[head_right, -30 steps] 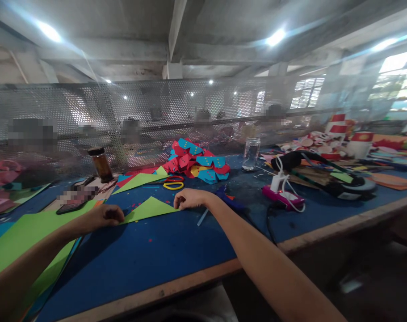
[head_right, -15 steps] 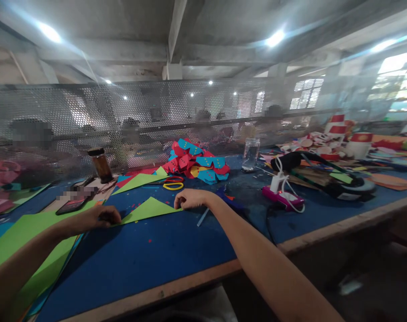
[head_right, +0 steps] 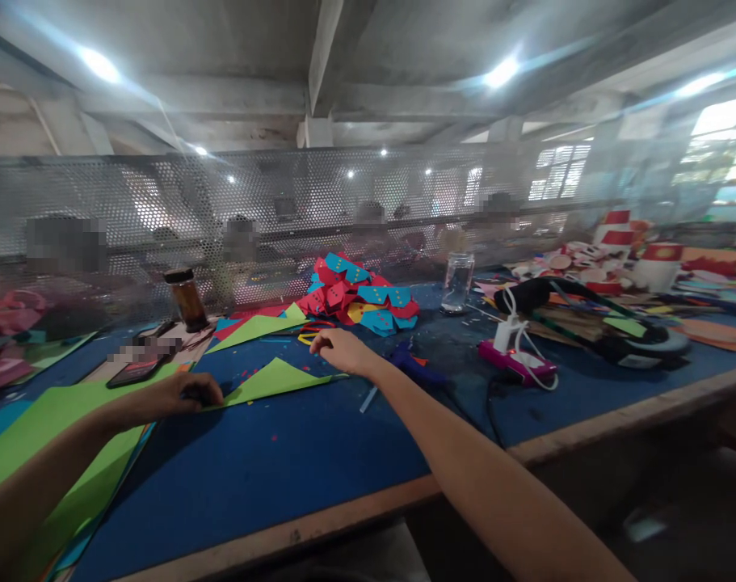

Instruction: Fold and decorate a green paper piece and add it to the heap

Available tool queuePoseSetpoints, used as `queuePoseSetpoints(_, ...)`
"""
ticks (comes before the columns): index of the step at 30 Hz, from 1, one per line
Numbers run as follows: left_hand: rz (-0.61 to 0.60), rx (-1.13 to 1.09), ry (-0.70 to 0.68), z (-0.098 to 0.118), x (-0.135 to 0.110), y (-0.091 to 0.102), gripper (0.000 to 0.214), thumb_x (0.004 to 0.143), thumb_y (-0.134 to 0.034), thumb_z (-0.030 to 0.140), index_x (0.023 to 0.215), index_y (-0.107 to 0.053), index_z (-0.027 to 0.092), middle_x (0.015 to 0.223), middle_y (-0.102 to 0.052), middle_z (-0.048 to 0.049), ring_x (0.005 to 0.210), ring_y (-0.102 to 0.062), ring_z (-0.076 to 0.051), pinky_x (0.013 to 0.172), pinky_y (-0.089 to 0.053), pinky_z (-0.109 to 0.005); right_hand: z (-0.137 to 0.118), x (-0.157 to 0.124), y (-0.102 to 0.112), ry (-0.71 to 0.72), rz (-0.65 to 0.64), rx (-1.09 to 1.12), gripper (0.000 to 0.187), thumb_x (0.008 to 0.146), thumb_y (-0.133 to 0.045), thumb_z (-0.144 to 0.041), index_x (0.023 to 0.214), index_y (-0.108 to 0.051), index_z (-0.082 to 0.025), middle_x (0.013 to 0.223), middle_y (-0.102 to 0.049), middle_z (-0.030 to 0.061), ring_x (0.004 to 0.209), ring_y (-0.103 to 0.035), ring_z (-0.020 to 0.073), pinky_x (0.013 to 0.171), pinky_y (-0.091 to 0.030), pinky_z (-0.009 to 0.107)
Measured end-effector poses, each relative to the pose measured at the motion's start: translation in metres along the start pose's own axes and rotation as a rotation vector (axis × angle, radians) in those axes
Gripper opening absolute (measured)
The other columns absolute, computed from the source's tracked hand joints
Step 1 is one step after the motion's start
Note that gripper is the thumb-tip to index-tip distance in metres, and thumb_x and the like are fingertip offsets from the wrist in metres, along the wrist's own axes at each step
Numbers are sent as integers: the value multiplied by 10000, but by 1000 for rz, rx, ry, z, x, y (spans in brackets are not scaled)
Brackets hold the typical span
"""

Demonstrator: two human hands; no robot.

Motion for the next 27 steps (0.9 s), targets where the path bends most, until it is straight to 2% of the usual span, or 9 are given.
queuePoseSetpoints(2,22,4,25,2,0,0,322,693,-509,171,980,-648,214,990,-710,-12,933,-629,-203,834,-472,-304,-13,-1,-8,32,51,-7,280,822,-456,-106,990,-676,-143,1012,-690,78,876,-611,175,765,-421,261)
queuePoseSetpoints(4,58,22,40,5,1,0,287,711,-506,176,953,-655,211,953,-715,-9,894,-635,-195,811,-475,-301,-29,-5,-22,126,26,-42,200,853,-533,-214,976,-684,-167,951,-690,59,846,-610,175,748,-421,265)
queuePoseSetpoints(6,103,45,44,10,3,-1,204,758,-537,243,915,-661,207,912,-713,-11,860,-634,-192,788,-469,-296,-39,-8,-38,189,-22,-144,186,853,-597,-315,944,-696,-187,947,-675,58,866,-608,192,736,-415,279)
queuePoseSetpoints(9,184,53,68,12,7,-4,173,796,-571,340,858,-658,205,853,-698,-8,829,-625,-182,768,-456,-285,-44,-9,-53,207,-51,-273,176,879,-597,-332,921,-693,-191,989,-657,68,931,-602,214,752,-408,298)
queuePoseSetpoints(14,265,89,87,16,17,-16,199,828,-566,374,838,-670,205,863,-689,-12,817,-606,-184,749,-433,-287,-44,-3,-59,211,-54,-305,160,886,-605,-328,905,-665,-181,969,-660,60,922,-603,208,750,-396,299)
queuePoseSetpoints(19,335,112,122,25,21,-23,188,817,-600,387,819,-676,215,822,-670,-10,820,-588,-204,738,-422,-297,-36,2,-63,106,-94,-172,168,855,-645,-342,875,-664,-177,923,-659,45,828,-596,167,681,-386,260)
queuePoseSetpoints(23,374,141,121,32,22,-25,155,822,-593,345,789,-654,207,795,-648,-12,807,-566,-200,726,-411,-297,-40,-4,-62,191,-30,-208,163,890,-622,-346,867,-646,-186,958,-649,41,915,-572,189,802,-374,319)
queuePoseSetpoints(27,401,169,110,37,22,-26,199,863,-538,361,767,-625,210,791,-639,-28,818,-549,-205,737,-404,-311,-48,-9,-62,249,-20,-264,150,914,-598,-322,879,-622,-178,976,-643,51,945,-552,201,825,-365,346)
Point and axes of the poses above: each hand's wrist, its own x-axis towards the middle knuckle, its own y-axis out of the back of the hand, z = x × y, the point moved 6 cm from there along x, towards the middle knuckle
